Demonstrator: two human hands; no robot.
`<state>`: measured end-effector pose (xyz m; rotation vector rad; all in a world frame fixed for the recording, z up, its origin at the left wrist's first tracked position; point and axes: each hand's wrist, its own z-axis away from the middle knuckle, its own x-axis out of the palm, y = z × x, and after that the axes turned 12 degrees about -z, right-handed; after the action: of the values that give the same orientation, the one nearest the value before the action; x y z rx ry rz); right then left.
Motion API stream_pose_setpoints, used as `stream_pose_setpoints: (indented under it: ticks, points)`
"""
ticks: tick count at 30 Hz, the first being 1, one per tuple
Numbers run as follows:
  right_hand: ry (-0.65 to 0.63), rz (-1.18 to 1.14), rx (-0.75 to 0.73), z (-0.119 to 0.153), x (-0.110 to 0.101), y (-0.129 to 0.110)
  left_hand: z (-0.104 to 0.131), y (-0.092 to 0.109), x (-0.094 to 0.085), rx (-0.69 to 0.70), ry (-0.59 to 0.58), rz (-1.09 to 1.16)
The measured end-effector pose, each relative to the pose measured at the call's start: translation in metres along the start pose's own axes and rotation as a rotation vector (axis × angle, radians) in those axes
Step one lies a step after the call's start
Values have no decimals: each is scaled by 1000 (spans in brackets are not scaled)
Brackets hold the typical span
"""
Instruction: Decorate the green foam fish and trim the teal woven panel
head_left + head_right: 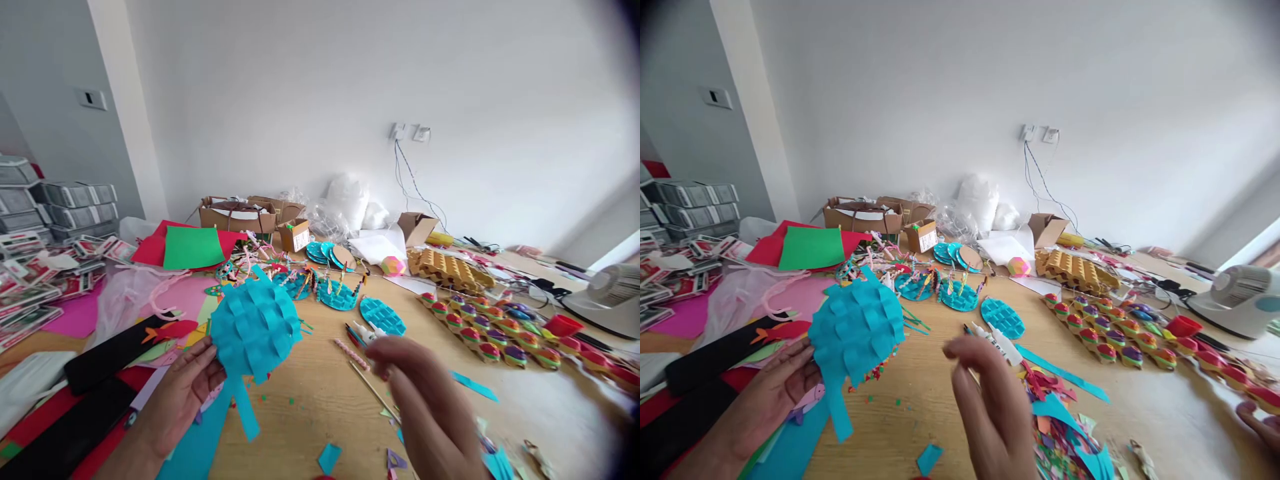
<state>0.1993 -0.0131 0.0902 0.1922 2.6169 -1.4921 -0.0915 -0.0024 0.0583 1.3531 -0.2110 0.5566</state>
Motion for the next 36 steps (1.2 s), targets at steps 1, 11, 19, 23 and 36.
stream_pose_setpoints:
  ticks: [1, 11, 19, 23, 36]
  points:
    - [-54, -21, 89, -18, 11, -5, 1, 0, 0, -19, -27, -9]
    - [-340, -427, 607, -79, 57, 25, 7, -1, -1, -93, -132, -77]
    - [-390, -618, 693, -70, 60, 44, 3, -5, -5, -120, -119, -140]
    - [-343, -823, 775, -67, 59, 50, 1, 0, -1, -20, -48, -144]
    - [-259, -1139, 982, -52, 79, 68, -23, 6, -2, 862, -18, -752]
